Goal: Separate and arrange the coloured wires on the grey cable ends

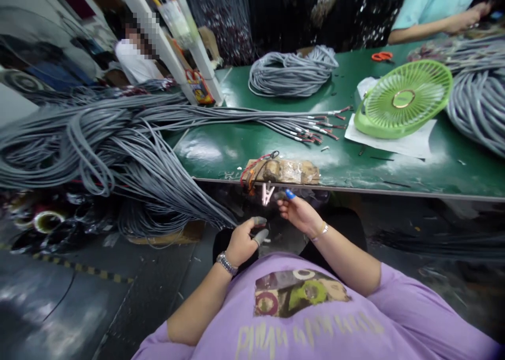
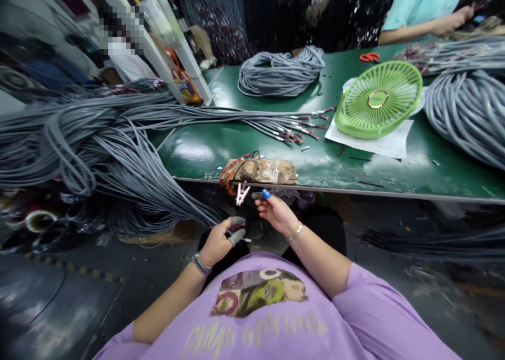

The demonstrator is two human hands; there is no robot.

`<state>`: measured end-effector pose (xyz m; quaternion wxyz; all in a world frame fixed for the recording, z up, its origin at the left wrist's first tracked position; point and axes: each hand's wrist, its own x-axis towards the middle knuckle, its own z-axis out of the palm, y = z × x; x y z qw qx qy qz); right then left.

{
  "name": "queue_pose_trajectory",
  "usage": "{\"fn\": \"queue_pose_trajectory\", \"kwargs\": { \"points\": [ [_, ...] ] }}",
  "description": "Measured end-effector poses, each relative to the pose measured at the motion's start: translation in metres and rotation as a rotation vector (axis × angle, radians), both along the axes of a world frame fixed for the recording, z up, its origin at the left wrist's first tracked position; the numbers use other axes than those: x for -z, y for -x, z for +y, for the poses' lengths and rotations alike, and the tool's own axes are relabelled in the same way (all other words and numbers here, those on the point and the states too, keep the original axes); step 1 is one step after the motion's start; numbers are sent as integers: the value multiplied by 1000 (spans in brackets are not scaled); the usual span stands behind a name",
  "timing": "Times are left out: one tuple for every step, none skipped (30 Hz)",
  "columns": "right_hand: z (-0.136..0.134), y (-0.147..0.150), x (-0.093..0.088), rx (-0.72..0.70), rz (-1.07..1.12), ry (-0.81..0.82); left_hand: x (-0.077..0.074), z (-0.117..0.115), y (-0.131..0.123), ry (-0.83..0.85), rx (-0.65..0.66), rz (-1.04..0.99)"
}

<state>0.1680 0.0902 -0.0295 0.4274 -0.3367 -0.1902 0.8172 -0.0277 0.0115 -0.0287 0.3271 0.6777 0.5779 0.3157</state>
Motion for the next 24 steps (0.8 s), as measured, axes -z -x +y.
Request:
{"fn": "queue_pose_trajectory", "kwargs": {
  "points": [
    [-2,-6,0,10,-47,-52,1,-2,3,4,1,36],
    [-3,-11,-1,32,-101,-117,1,-3,7,7,-6,51],
    [-5,-18,-4,39,-153,-193,0,-4,10,6,-19,49],
    [-5,-24,-9,33,-201,-280,-2,-5,13,1,-29,38],
    [-5,-31,-17,23,-251,-375,-5,-5,16,-4,-37,22],
    [-2,-38,-25,51,-312,-473,-8,-5,19,-14,-46,1],
    [2,-46,-36,95,-392,-566,-12,-5,22,-26,-56,-21],
    [9,-54,-46,127,-492,-652,-16,-3,26,-40,-66,-47],
    [18,-61,-57,165,-611,-746,-21,-1,29,-55,-76,-73],
    [31,-69,-66,210,-745,-837,-26,3,32,-71,-86,-96],
    [45,-76,-74,255,-876,-931,-32,8,35,-88,-91,-115],
    [61,-83,-79,282,-991,-1016,-38,14,38,-107,-95,-122],
    [78,-89,-82,291,-1093,-1064,-45,22,41,-135,-92,-119],
    [94,-94,-82,283,-1185,-1072,-51,32,43,-167,-82,-109],
    [108,-98,-80,264,-1275,-1032,-58,44,45,-205,-65,-89],
    [120,-101,-77,220,-1354,-960,-65,57,46,-246,-62,-72],
    [128,-103,-74,180,-1401,-904,-72,71,47,-286,-54,-41],
    [134,-104,-70,148,-1410,-892,-79,87,46,-321,-26,2],
    [136,-104,-66,113,-1411,-925,-85,103,45,-355,1,38],
    [137,-104,-64,72,-1412,-965,-90,120,43,-374,21,60],
    [136,-103,-62,38,-1419,-991,-94,138,40,-383,52,95],
    [135,-102,-61,23,-1427,-1001,-99,156,36,-407,61,146],
    [134,-102,-61,29,-1422,-1006,-102,174,32,-424,64,204],
    [134,-101,-60,42,-1400,-1012,-106,192,27,-420,77,264]
  ]
}}
